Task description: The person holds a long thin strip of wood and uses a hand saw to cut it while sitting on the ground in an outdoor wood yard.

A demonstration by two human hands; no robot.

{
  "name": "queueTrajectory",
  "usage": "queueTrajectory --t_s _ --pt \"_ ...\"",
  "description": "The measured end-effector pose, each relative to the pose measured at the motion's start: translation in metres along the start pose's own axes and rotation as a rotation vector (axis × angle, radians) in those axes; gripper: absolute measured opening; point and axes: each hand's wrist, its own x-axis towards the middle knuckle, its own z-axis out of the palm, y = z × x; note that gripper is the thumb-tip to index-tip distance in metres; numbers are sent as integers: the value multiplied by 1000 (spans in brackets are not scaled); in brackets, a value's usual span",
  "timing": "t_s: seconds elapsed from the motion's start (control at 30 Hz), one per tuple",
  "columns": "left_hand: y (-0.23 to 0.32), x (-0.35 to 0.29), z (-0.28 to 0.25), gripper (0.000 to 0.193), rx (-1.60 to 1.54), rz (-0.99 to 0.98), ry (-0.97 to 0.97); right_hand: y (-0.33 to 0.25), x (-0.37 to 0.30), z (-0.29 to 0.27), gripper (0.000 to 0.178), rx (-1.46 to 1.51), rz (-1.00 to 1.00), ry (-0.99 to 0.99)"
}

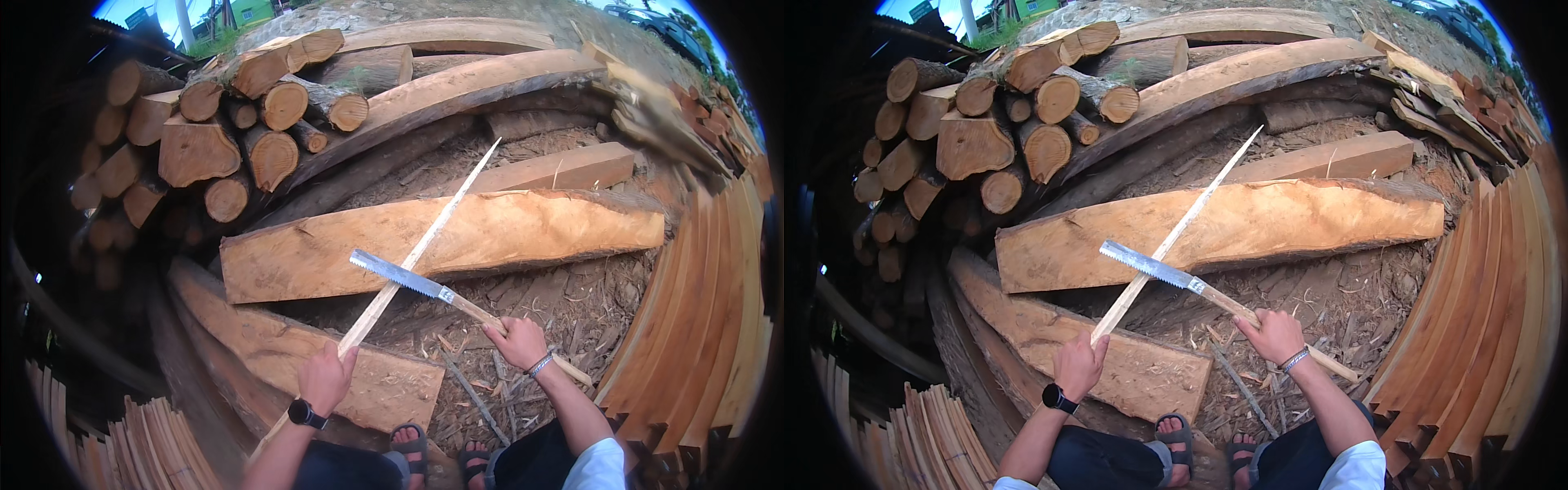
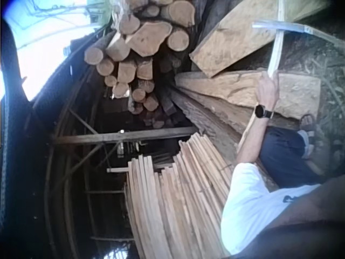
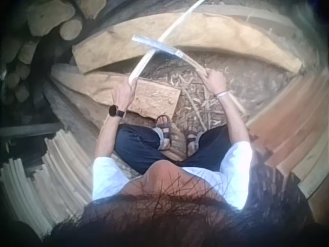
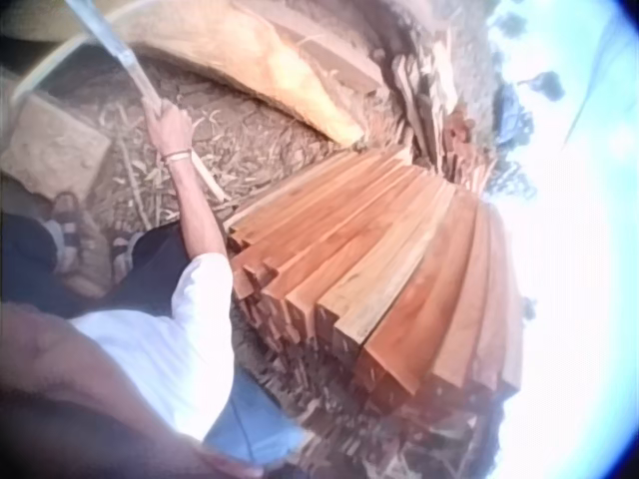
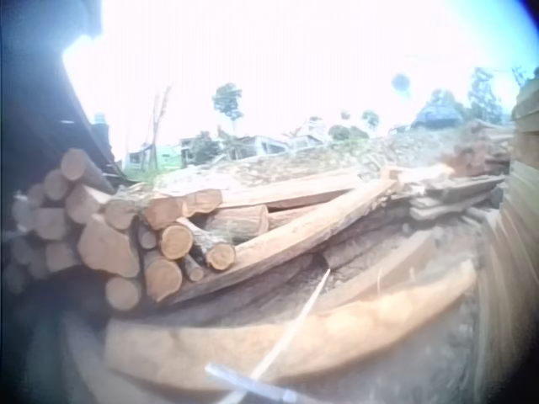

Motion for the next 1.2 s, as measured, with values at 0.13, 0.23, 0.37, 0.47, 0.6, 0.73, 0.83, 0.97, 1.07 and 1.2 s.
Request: queueTrajectory --t_s 0.13,0.23,0.37,0.47,0.6,0.73,0.83,0.97,1.07,1.2 --pt "2 -1 -3 49 0 -13 0 9 6 -10 64 55 89 16" --pt "-2 -2 2 49 14 4 16 -3 -8 -2 65 -28 -10 0" --pt "4 0 -2 50 18 14 -7 17 11 -13 64 -10 67 68" --pt "0 -1 0 50 -4 3 16 0 -6 -6 63 -65 -20 -17" --pt "2 -3 -1 51 23 -2 -47 11 9 -10 62 -38 11 88" --pt "0 -2 -1 52 -26 13 -20 10 2 -13 63 -91 -8 70" --pt "-3 -4 4 51 -9 -1 -26 5 -6 -3 64 -109 -82 50" --pt "0 -3 1 51 -2 13 -47 18 10 -17 64 -79 57 88" --pt "1 -3 1 51 -58 3 -31 20 2 0 64 -34 26 69" --pt "1 -5 -1 52 -31 -6 -32 23 14 -32 62 -125 28 88"
